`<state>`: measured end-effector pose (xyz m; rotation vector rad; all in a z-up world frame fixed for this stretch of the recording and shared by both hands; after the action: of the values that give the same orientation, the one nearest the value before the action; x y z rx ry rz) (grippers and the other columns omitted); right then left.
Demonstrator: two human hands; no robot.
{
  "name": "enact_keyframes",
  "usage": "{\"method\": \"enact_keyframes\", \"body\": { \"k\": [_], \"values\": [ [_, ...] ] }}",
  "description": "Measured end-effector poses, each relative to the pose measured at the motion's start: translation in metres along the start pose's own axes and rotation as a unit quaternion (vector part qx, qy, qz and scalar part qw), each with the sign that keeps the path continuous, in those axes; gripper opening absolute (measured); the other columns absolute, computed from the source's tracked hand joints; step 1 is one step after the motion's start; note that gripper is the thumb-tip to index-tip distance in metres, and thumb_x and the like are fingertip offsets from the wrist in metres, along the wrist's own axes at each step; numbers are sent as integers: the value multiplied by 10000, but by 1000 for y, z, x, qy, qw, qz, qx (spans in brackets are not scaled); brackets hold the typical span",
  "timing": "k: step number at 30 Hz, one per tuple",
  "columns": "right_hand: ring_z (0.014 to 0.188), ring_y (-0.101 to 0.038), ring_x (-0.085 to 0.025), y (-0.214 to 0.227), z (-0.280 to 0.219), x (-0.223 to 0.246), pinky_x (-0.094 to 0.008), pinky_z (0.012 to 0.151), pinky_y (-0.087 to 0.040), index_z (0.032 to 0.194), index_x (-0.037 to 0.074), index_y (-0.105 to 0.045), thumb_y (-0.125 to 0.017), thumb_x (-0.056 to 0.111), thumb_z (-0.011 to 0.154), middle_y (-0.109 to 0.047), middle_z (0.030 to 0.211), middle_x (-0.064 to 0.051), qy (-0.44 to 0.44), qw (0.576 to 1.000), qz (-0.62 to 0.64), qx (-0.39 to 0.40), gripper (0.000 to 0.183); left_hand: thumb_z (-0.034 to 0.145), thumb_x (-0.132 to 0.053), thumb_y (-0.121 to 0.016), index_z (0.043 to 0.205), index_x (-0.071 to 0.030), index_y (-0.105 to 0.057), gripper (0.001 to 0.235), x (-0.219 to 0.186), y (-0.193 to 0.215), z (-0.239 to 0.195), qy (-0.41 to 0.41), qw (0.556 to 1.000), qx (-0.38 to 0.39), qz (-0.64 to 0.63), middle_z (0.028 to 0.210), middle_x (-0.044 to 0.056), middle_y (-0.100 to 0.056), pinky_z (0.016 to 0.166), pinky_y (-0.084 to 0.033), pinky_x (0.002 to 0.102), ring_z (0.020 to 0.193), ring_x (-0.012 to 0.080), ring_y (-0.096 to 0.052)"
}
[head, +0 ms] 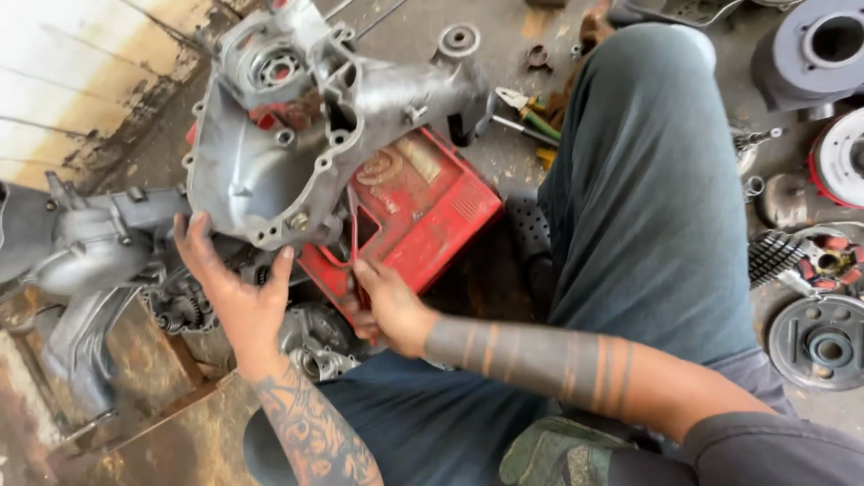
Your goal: Repairing and cleaning a motorcycle engine crankcase using a brush and pliers
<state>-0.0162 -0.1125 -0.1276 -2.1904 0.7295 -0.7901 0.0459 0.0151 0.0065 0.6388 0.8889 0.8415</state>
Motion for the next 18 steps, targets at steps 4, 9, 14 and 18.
{"method": "enact_keyframes", "body": {
  "k": [4, 9, 14, 18],
  "values": [
    [476, -511, -198, 54, 10, 67, -299, 369, -415, 941, 72, -600, -453, 363, 1079, -552, 721, -152, 142, 981, -125, -32, 353, 947, -377, -873, 1615, -105, -299, 922, -11, -1, 10, -12, 1000, 4, -7, 1655, 238, -162, 1230, -202, 679, 1549, 455, -219],
    [695, -669, -239, 48, -11, 202, -364, 653, -530, 1014, 81, -672, -489, 304, 1010, -734, 837, -50, 345, 786, -503, -101, 288, 891, -225, -822, 1568, -92, -279, 879, -30, 1, 9, 24, 1000, 15, -8, 1640, 265, -216, 1271, -258, 585, 1536, 475, -267],
    [763, -662, -452, 126, -12, 257, -545, 678, -510, 968, 42, -657, -495, 309, 1067, -713, 884, -203, 278, 612, -724, -153, 328, 875, -232, -820, 1552, -114, -298, 863, -27, 1, 11, 47, 999, 10, -18, 1641, 254, -204, 1267, -267, 578, 1538, 457, -263],
    [696, -668, -476, 108, -74, 281, -546, 574, -502, 1085, -6, -589, -598, 98, 1000, -716, 803, -222, 409, 504, -747, -142, 134, 873, -221, -809, 1544, -80, -302, 852, -27, 2, 11, 24, 999, 4, -22, 1637, 279, -217, 1266, -245, 585, 1542, 470, -237]
  ]
}}
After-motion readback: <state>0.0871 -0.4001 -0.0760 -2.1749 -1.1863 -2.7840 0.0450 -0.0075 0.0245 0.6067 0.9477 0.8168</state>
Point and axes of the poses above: each hand's wrist, its own z-axis towards the middle knuckle, its own y-axis out of the back of the hand, x = y × z, the point moved 7 cm from there along z, towards the middle knuckle
